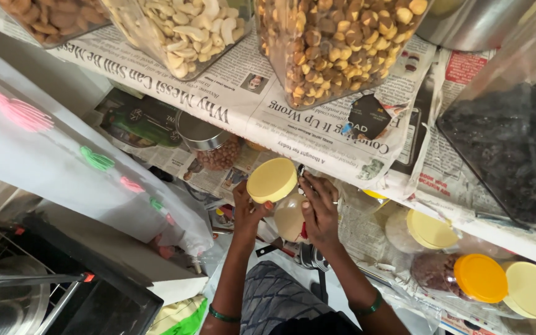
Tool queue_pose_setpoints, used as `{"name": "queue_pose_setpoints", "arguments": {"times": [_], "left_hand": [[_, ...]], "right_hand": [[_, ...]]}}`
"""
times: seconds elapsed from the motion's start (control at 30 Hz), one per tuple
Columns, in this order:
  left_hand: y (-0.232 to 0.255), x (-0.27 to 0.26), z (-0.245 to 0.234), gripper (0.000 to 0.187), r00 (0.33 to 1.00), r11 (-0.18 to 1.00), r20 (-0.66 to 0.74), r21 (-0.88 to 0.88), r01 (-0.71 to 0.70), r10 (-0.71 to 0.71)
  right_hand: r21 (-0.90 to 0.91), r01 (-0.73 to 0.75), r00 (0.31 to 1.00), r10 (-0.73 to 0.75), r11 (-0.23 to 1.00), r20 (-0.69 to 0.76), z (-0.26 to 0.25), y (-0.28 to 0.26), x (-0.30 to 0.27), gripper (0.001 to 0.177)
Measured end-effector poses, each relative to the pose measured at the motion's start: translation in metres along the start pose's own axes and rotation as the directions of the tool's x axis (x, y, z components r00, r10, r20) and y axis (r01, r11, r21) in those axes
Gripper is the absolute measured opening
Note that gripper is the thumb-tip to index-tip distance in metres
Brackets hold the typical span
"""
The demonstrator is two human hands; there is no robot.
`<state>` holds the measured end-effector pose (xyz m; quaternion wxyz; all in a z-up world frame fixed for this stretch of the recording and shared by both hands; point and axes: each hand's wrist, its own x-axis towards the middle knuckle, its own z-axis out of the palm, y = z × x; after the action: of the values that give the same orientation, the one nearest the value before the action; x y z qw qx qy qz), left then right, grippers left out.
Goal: The person wipes the exterior of several plastic and metal jars containing nuts and dried fruits using a patterned cloth. They handle each jar individually, rotating it to clean all sides, then place it back on the shelf.
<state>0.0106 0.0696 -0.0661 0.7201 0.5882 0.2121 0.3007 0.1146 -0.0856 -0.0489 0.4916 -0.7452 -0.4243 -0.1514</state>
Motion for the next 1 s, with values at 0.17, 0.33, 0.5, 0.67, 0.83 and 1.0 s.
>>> {"name": "queue_pose_setpoints", "arguments": {"times": [0.17,0.33,0.5,0.67,0.83,1.0], "left_hand": [[-0.010,-0.012,0.011,0.079,0.973,0.963,-0.200,0.263,-0.057,0.112],[-0.015,-0.020,0.022,0.078,0.944,0.824,-0.114,0.526,-0.208,0.311],[-0.005,-0.020,0.037,0.100,0.966,0.943,-0.088,0.252,-0.216,0.245],[0.004,-0.018,0.044,0.101,0.987,0.990,-0.084,0.049,-0.131,0.135],[-0.013,-0.011,0.045,0.091,0.992,0.975,-0.020,-0.184,-0.126,0.125],[-0.033,-0.003,0.035,0.080,0.998,0.932,0.058,-0.362,-0.002,0.025]], "right_hand": [[-0.069,0.010,1.000,-0.011,0.998,-0.019,0.004,-0.016,0.002,0.043],[-0.181,0.029,0.998,-0.041,0.983,-0.058,0.002,-0.031,-0.004,0.043],[-0.168,0.036,0.998,-0.044,0.985,-0.045,-0.003,-0.028,-0.010,0.043],[-0.171,0.000,0.998,-0.010,0.985,-0.058,-0.009,-0.020,-0.011,0.043],[-0.137,-0.048,0.997,0.038,0.989,-0.069,-0.016,-0.015,-0.007,0.043],[-0.062,-0.092,0.993,0.087,0.994,-0.076,-0.012,-0.013,-0.004,0.044]]}}
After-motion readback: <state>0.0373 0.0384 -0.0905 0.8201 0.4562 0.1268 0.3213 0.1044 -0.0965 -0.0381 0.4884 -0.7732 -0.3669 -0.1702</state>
